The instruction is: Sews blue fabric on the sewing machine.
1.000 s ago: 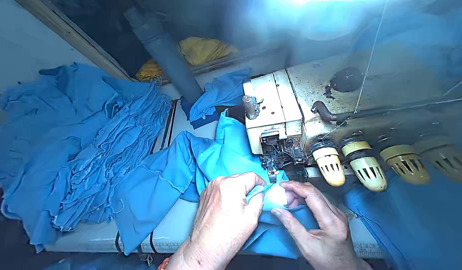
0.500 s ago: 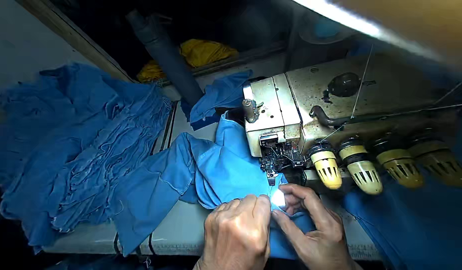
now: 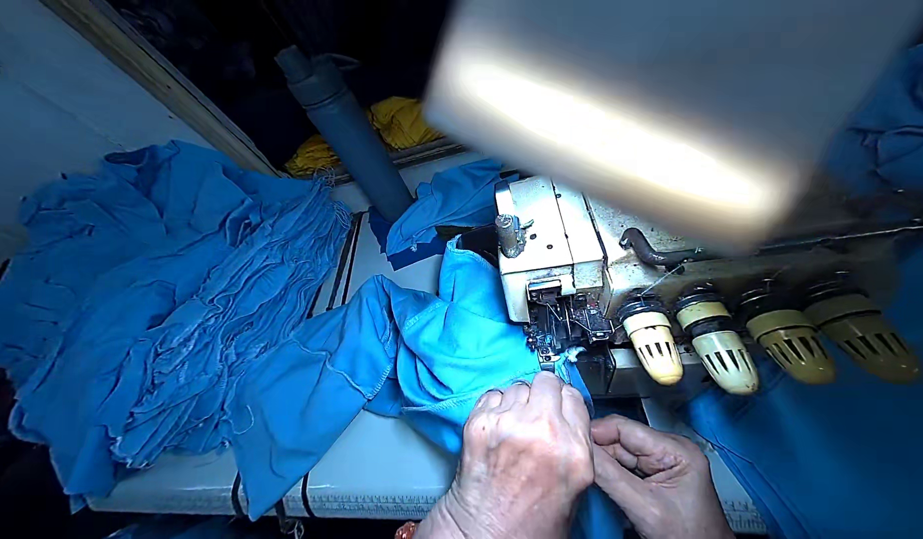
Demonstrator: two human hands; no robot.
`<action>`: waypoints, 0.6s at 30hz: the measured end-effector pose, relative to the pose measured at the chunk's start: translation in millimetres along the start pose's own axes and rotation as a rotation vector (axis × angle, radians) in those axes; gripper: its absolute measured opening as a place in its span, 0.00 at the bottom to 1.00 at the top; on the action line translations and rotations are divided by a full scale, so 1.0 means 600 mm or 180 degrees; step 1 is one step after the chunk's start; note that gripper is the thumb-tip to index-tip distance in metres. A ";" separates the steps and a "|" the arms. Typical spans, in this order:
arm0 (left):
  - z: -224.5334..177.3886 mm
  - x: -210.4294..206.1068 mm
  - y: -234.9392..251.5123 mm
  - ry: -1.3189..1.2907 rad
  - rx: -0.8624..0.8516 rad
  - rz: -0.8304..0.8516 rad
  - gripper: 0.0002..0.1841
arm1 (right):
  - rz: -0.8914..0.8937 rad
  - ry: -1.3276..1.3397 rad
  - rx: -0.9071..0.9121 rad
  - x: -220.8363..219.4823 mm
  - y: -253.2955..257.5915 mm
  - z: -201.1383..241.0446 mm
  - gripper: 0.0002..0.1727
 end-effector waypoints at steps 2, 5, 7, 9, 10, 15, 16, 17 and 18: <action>0.004 -0.003 0.002 -0.0024 -0.0020 -0.0076 0.11 | -0.0051 -0.0041 0.0079 -0.002 0.004 0.000 0.05; 0.016 -0.001 -0.006 -0.0172 0.0141 -0.0114 0.09 | 0.0028 -0.0023 -0.0075 -0.004 0.004 0.003 0.05; 0.032 0.007 -0.019 -0.0496 0.0397 0.0055 0.10 | 0.0198 -0.0020 -0.0257 -0.005 -0.001 0.004 0.04; 0.053 0.015 -0.043 -0.1150 0.0802 0.0344 0.11 | 0.0338 -0.0037 -0.0391 0.000 -0.009 0.007 0.05; 0.065 0.018 -0.058 -0.1695 0.1070 0.0438 0.10 | 0.0391 -0.0051 -0.0417 0.003 -0.013 0.008 0.05; 0.121 0.011 -0.117 -0.5019 0.2833 -0.0163 0.14 | 0.0478 0.0008 -0.0500 0.012 -0.022 0.004 0.06; 0.132 0.001 -0.126 -0.5230 0.3168 -0.0407 0.14 | 0.0490 0.0069 -0.0532 0.012 -0.022 0.002 0.07; 0.146 -0.009 -0.134 -0.5172 0.3410 -0.0646 0.13 | 0.0491 0.0135 -0.0568 0.012 -0.022 -0.001 0.08; 0.161 -0.019 -0.140 -0.4931 0.3557 -0.0845 0.12 | 0.0497 0.0180 -0.0598 0.011 -0.022 -0.002 0.08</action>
Point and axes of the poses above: each hand's wrist, its own y-axis towards the middle knuckle, its own x-axis out of the back of the hand, z = x × y, the point moved 8 cm from there along y, towards the middle knuckle, and after that the axes turned 5 degrees about -y, right-handed, at the moved point
